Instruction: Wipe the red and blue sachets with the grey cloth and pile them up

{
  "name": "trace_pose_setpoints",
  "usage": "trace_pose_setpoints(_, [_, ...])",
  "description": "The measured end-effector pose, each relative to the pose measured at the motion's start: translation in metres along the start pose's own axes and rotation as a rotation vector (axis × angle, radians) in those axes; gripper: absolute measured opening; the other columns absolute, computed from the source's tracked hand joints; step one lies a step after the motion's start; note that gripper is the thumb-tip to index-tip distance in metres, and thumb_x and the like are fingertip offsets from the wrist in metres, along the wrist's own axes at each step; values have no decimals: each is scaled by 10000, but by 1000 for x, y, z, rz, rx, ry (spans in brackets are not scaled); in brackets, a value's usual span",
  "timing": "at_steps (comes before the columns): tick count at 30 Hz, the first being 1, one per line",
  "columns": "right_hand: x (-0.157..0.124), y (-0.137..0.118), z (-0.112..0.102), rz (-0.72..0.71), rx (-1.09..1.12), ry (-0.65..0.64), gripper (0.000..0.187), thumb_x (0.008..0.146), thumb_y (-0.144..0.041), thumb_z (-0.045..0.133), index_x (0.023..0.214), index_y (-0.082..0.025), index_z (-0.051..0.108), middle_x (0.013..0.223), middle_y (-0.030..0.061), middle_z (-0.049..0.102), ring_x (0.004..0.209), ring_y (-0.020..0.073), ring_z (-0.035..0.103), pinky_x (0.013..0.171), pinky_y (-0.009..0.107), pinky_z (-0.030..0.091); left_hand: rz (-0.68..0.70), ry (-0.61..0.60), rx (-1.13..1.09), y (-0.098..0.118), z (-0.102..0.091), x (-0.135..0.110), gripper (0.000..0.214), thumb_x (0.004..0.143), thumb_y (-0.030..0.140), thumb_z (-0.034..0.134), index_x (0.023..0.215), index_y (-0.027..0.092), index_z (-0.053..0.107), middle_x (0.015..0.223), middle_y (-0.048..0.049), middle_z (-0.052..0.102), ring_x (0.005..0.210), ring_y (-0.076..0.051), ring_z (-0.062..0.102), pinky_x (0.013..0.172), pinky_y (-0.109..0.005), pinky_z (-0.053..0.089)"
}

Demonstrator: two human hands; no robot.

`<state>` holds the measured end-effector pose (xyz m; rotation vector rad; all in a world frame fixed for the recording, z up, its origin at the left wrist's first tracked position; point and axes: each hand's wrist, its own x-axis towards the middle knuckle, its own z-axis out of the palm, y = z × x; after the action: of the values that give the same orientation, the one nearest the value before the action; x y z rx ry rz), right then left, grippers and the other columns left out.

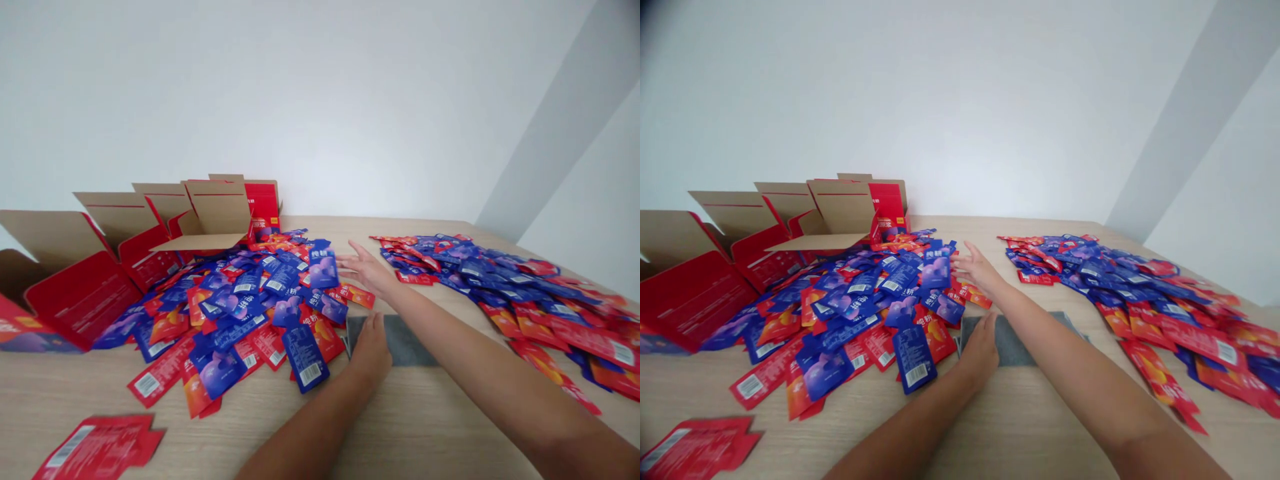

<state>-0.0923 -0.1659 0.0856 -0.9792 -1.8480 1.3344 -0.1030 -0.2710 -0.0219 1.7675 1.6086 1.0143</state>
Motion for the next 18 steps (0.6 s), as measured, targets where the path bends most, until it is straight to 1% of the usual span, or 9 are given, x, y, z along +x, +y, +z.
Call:
trace_pose_setpoints(2, [-1,7,-2,-46,121,19,701,793,-228,538,1404,-229,194,1151,72,611,948,145,617,788,290,514,0,-6,11,1,-1,0,743,613,-62,383,1347,44,333,1419,-177,329,1328,-264,269,1102,-423,231])
trace_pose_setpoints(4, [-12,25,-17,8,-3,55,623,785,-220,526,1364,-199,298,1132,88,620,941,158,619,797,310,513,12,-20,31,1,-2,0,727,618,-59,383,1340,24,335,1416,-195,324,1330,-265,264,1103,-420,229])
trace_pose_setpoints(7, [-46,60,-55,83,-161,137,491,759,-179,507,1248,-169,461,1055,104,649,921,198,618,821,382,497,36,-19,22,1,-2,0,739,607,-58,397,1338,39,342,1418,-184,325,1334,-260,255,1108,-414,221])
trace_pose_setpoints(10, [-96,89,-105,97,-314,287,451,750,-171,470,1200,-145,498,1082,135,624,1014,252,570,934,474,397,30,12,-10,0,-1,1,745,605,-63,390,1335,80,360,1412,-156,349,1326,-247,275,1109,-408,222])
trace_pose_setpoints(11, [-115,96,-122,50,-526,368,442,751,-185,458,1186,-127,506,1098,153,611,1032,266,559,941,471,388,25,20,-9,0,-1,1,736,607,-66,384,1329,79,368,1408,-158,356,1322,-244,286,1109,-401,223])
trace_pose_setpoints(13, [-152,108,-154,-40,-949,459,443,775,-224,424,1200,-121,494,1135,177,584,1095,309,513,928,500,381,19,29,10,0,-1,1,717,611,-71,371,1316,60,381,1400,-171,362,1314,-239,303,1109,-385,224])
trace_pose_setpoints(14, [-171,112,-169,-29,-1128,484,454,793,-250,409,1219,-110,477,1133,197,576,1093,332,510,903,515,388,17,33,23,0,-1,1,710,611,-73,365,1310,49,386,1396,-178,365,1311,-237,311,1107,-379,228])
trace_pose_setpoints(16, [-203,121,-193,136,-1378,545,481,817,-333,408,1210,-65,483,1122,273,559,1030,382,541,821,516,425,19,39,47,-1,-1,1,697,614,-75,356,1301,33,394,1387,-192,373,1302,-237,327,1102,-377,240])
trace_pose_setpoints(18, [-227,130,-208,315,-1465,519,483,818,-365,415,1187,-67,505,992,279,616,888,381,602,723,494,457,34,49,53,-2,-1,1,685,620,-70,354,1296,31,401,1377,-196,386,1295,-237,339,1096,-386,250])
